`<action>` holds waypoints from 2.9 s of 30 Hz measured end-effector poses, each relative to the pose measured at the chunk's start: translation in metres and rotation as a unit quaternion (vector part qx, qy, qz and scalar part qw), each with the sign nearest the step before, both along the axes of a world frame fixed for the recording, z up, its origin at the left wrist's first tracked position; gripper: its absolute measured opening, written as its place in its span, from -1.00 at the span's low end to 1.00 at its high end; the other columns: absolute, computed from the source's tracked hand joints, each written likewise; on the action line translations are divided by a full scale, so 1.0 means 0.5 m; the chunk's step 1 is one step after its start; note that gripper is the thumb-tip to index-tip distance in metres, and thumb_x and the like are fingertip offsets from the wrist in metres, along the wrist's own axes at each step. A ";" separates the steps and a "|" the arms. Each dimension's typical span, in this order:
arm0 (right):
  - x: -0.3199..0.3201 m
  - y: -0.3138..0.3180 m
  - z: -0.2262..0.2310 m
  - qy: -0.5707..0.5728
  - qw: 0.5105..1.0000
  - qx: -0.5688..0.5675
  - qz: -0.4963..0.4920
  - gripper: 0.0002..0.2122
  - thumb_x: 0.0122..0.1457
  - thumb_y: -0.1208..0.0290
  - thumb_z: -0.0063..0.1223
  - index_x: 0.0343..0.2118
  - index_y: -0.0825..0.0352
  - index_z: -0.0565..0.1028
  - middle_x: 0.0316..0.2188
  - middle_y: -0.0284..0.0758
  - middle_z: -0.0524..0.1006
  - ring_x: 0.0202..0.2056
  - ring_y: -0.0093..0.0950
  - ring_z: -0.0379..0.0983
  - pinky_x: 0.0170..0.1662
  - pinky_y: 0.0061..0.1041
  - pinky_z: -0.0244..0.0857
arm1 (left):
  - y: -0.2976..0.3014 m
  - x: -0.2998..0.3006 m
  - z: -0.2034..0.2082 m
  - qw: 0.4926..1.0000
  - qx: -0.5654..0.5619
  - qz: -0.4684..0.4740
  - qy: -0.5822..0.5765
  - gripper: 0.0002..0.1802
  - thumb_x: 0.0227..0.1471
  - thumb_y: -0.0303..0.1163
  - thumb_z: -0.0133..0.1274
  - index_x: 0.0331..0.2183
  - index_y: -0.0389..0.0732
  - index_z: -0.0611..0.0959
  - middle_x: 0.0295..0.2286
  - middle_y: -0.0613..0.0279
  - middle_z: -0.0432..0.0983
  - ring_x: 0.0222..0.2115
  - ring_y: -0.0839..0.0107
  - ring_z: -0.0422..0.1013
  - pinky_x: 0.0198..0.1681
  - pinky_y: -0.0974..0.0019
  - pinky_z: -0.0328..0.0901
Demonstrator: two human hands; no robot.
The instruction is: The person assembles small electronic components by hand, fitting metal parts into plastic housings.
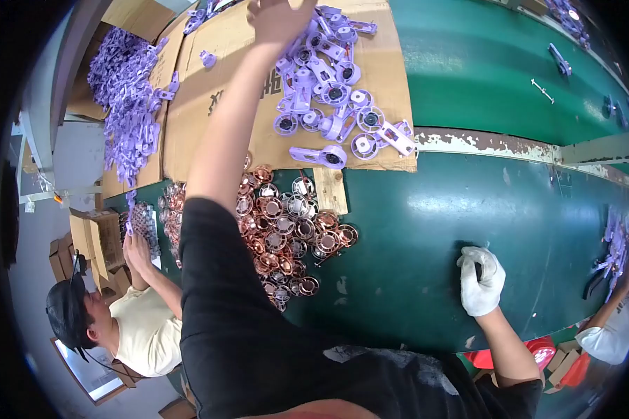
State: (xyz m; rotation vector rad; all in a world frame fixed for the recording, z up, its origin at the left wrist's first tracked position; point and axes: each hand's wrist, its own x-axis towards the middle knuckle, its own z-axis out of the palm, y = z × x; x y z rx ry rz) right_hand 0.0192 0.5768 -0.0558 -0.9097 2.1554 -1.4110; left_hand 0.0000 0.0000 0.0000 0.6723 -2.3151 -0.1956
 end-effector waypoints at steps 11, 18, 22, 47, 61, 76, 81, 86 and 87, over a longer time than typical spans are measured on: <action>-0.019 -0.022 0.004 0.053 0.998 -0.027 0.036 -0.86 0.19 0.73 -0.01 -0.23 0.40 0.51 -0.33 -0.16 0.60 -0.46 -0.42 0.53 -0.32 -0.43 0.42 | -0.014 -0.055 -0.017 0.963 0.093 -0.022 -0.251 -0.30 0.10 0.30 -0.05 -0.01 -0.02 0.71 0.03 -0.11 0.53 0.11 -0.05 0.39 0.26 -0.01 0.16; -0.017 -0.015 0.004 0.039 0.999 -0.021 0.024 -0.89 0.22 0.70 0.01 -0.23 0.43 0.52 -0.31 -0.18 0.60 -0.42 -0.48 0.52 -0.29 -0.48 0.42 | 0.115 -0.016 0.013 0.945 0.146 -0.031 -0.290 -0.15 0.08 0.37 -0.04 0.17 -0.06 0.55 0.17 -0.32 0.32 0.24 -0.23 0.17 0.34 -0.01 0.02; -0.016 -0.011 0.007 0.034 0.999 -0.033 0.024 -0.88 0.23 0.69 0.01 -0.22 0.44 0.53 -0.33 -0.20 0.60 -0.41 -0.50 0.51 -0.27 -0.50 0.41 | 0.148 -0.012 0.043 0.953 0.090 0.046 -0.285 -0.20 0.11 0.31 -0.04 0.08 -0.18 0.59 0.10 -0.19 0.43 0.20 -0.12 0.26 0.32 -0.24 -0.04; 0.054 -0.017 0.062 -0.154 0.971 -0.061 0.175 -0.64 0.34 0.35 -0.11 0.11 0.45 0.41 -0.05 -0.25 0.51 0.04 -0.43 0.42 0.17 -0.44 0.23 | 0.767 0.443 -0.031 0.997 0.034 -0.068 0.001 -0.62 -0.02 -0.47 0.20 -0.10 -0.21 0.57 -0.11 0.03 0.48 -0.05 0.01 0.40 0.05 0.07 0.31; -0.043 0.018 0.044 -0.197 0.961 -0.036 0.192 -0.64 0.35 0.19 -0.17 0.01 0.38 0.45 -0.54 -0.48 0.34 -0.49 -0.66 0.18 -0.41 -0.65 0.04 | 0.725 0.478 -0.054 0.996 0.018 -0.087 0.001 -0.77 0.01 -0.59 0.22 -0.22 -0.21 0.70 -0.28 0.12 0.61 -0.29 0.17 0.56 -0.20 0.23 0.44; -0.020 0.019 0.025 -0.033 0.988 0.066 0.134 -0.53 0.12 0.29 0.23 0.07 0.40 0.48 -0.22 -0.29 0.53 -0.21 -0.51 0.40 -0.02 -0.54 0.29 | 0.795 0.607 -0.048 0.975 -0.018 0.034 -0.219 -0.64 -0.02 -0.23 0.33 -0.15 -0.09 0.71 -0.25 0.27 0.52 -0.21 0.22 0.45 -0.10 0.14 0.27; -0.021 0.022 0.045 0.036 0.981 0.088 0.170 -0.51 0.10 0.20 0.22 0.04 0.42 0.50 -0.20 -0.15 0.60 -0.20 -0.41 0.52 -0.02 -0.48 0.35 | 0.810 0.528 -0.019 0.969 0.173 -0.149 -0.093 -0.70 0.09 -0.65 0.08 -0.12 -0.22 0.69 -0.28 0.15 0.49 -0.32 0.18 0.47 -0.22 0.25 0.38; -0.020 0.005 0.083 0.137 0.946 0.240 0.169 -0.59 0.10 0.17 0.10 -0.02 0.25 0.58 -0.29 -0.06 0.64 -0.19 -0.06 0.59 -0.08 -0.27 0.44 | 0.860 0.401 -0.034 0.940 0.110 -0.283 -0.156 -0.57 -0.10 -0.69 0.06 -0.12 -0.22 0.67 -0.24 0.20 0.51 -0.24 0.18 0.46 -0.14 0.19 0.39; -0.026 0.010 0.068 0.167 0.951 0.210 0.155 -0.61 0.07 0.22 0.05 -0.03 0.19 0.59 -0.30 -0.08 0.64 -0.19 -0.04 0.58 -0.07 -0.22 0.44 | 0.858 0.383 -0.044 0.937 0.108 -0.296 -0.150 -0.57 -0.10 -0.69 0.06 -0.12 -0.22 0.67 -0.24 0.20 0.51 -0.24 0.18 0.46 -0.14 0.19 0.39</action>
